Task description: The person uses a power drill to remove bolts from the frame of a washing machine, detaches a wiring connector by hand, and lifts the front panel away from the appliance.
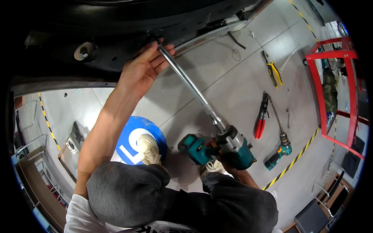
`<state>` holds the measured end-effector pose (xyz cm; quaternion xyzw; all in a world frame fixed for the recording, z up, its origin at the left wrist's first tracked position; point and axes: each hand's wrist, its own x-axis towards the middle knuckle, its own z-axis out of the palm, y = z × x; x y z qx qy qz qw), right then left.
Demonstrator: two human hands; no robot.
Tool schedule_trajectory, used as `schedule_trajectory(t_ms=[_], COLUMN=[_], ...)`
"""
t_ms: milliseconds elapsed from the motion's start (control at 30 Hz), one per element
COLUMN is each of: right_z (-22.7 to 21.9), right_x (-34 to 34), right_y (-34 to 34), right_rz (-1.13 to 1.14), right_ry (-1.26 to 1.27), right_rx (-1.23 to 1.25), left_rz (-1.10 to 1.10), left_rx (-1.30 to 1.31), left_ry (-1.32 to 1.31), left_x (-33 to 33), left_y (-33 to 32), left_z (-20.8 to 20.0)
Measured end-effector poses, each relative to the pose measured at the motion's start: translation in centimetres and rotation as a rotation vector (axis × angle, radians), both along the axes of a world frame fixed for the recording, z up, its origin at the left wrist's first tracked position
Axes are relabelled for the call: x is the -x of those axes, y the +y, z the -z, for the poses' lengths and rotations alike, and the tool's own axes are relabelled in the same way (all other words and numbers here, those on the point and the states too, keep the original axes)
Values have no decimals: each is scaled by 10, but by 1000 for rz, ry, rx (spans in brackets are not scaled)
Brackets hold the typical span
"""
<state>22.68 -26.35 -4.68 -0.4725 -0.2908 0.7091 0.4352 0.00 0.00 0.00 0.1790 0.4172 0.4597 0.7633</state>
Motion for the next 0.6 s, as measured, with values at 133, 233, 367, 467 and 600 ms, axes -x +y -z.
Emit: schedule_trajectory(t_ms=[133, 233, 367, 467, 600], right_z=[16, 17, 12, 2, -11], right_x=[0, -4, -9, -9, -3], right_y=[-1, 1, 4, 8, 8], right_rz=[52, 86, 120, 120, 103], right_ry=[232, 304, 298, 221, 73], right_rx=[69, 114, 132, 71, -5], left_rz=[6, 4, 1, 11, 18], left_rx=[-21, -41, -42, -24, -13], left_ry=[20, 17, 22, 4, -35], left_x=[-1, -1, 1, 0, -1], left_y=[1, 1, 0, -3, -2], left_z=[-1, 2, 2, 1, 1])
